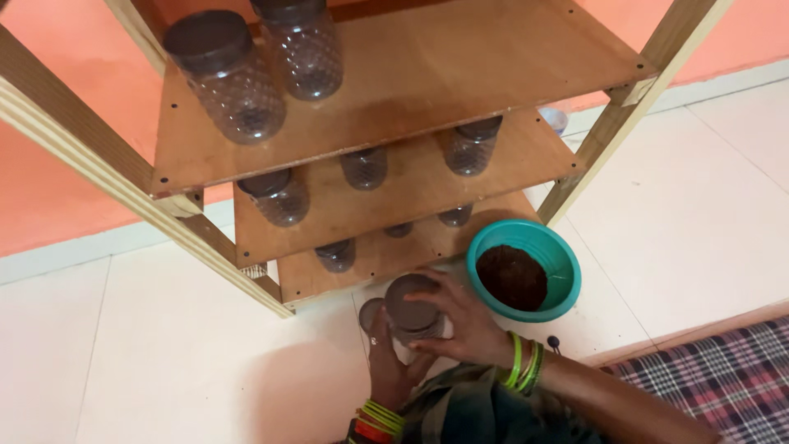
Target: The person removes several plastic jars from a wooden shelf, places them on the floor, and wipes each one with a white cloth. The jars are handled one at a time and set aside after cleaning.
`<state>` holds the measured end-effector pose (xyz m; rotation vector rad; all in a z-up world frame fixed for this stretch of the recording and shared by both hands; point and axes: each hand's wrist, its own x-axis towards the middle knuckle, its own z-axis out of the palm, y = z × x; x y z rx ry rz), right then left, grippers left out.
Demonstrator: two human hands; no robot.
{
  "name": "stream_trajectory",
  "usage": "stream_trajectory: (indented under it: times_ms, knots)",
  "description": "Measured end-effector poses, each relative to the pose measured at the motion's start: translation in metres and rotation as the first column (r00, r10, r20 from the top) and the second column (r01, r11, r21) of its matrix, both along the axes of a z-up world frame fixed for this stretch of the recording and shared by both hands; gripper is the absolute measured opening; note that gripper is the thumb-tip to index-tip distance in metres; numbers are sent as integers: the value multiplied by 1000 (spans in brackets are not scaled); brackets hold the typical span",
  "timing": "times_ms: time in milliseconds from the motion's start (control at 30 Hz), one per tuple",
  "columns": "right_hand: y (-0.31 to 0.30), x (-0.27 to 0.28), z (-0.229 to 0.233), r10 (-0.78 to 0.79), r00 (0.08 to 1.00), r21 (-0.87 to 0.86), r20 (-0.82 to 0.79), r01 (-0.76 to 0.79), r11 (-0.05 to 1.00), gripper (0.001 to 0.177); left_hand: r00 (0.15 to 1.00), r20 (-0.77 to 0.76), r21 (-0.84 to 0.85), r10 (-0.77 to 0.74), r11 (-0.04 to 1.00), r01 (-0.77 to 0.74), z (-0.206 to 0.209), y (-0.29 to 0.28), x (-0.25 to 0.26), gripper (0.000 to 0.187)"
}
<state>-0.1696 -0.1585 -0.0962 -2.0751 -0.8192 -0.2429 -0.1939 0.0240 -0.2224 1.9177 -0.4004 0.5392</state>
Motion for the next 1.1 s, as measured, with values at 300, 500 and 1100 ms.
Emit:
stream_trajectory:
  times_ms: [300, 500, 1100]
  knots:
    - [4, 18, -4, -121, 979, -245, -163, 78, 966, 77, 984, -167, 139, 59, 990, -36, 0, 4, 5, 102]
    - [1, 46, -56, -297, 932, -341, -209, 215, 915, 88, 980, 9, 236, 199, 952, -196, 0, 16, 21, 87]
    - [6, 46, -162, -425, 904, -408, 52, 407, 817, 83, 949, -177, 459, 262, 875, -156, -100, 40, 27, 50]
